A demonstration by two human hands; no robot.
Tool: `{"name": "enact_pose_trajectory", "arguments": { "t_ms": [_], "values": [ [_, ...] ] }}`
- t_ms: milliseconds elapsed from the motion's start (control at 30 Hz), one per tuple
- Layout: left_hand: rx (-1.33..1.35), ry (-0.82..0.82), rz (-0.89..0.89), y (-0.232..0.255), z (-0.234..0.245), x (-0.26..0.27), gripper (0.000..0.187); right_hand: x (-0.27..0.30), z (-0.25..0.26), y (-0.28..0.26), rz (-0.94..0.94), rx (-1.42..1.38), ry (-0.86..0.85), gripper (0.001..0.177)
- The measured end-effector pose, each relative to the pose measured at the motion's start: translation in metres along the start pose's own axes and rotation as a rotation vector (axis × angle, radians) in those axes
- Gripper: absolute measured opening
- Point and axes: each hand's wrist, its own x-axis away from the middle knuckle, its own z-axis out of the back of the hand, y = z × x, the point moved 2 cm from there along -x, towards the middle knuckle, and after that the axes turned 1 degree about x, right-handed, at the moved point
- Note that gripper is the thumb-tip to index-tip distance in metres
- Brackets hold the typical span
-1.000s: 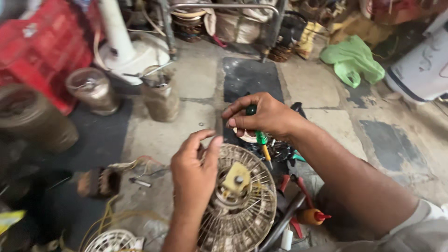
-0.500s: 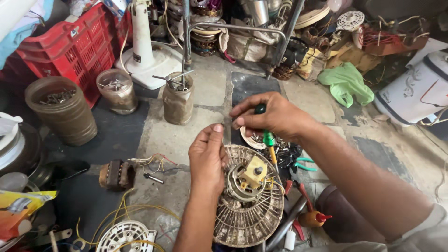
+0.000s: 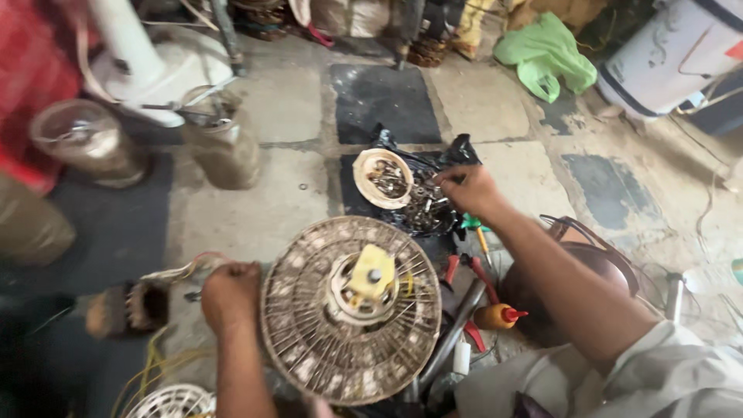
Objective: The person selects small metal parts from a bowl and places them onto a disassembled electric motor stator. They use a screwdriver to tighten a screw on the motor's central hub.
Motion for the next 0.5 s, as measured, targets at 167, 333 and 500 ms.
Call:
{"name": "enact_pose_trajectory", "arguments": {
  "t_ms": [167, 333, 500],
  "values": [
    [-0.002, -0.023, 0.029, -0.023, -0.045, -0.016, 0.030, -0.043, -0.027, 0.060, 0.033, 0.108, 0.003, 0.023],
    [0.122, 0.053, -0.053, -0.036, -0.073, -0.027, 0.027, -0.071, -0.056, 0.066, 0.136, 0.068, 0.005, 0.021],
    [0.271, 0.103, -0.060, -0.039, -0.083, -0.034, 0.024, -0.091, -0.076, 0.035, 0.137, 0.150, 0.021, 0.023]
  ]
}}
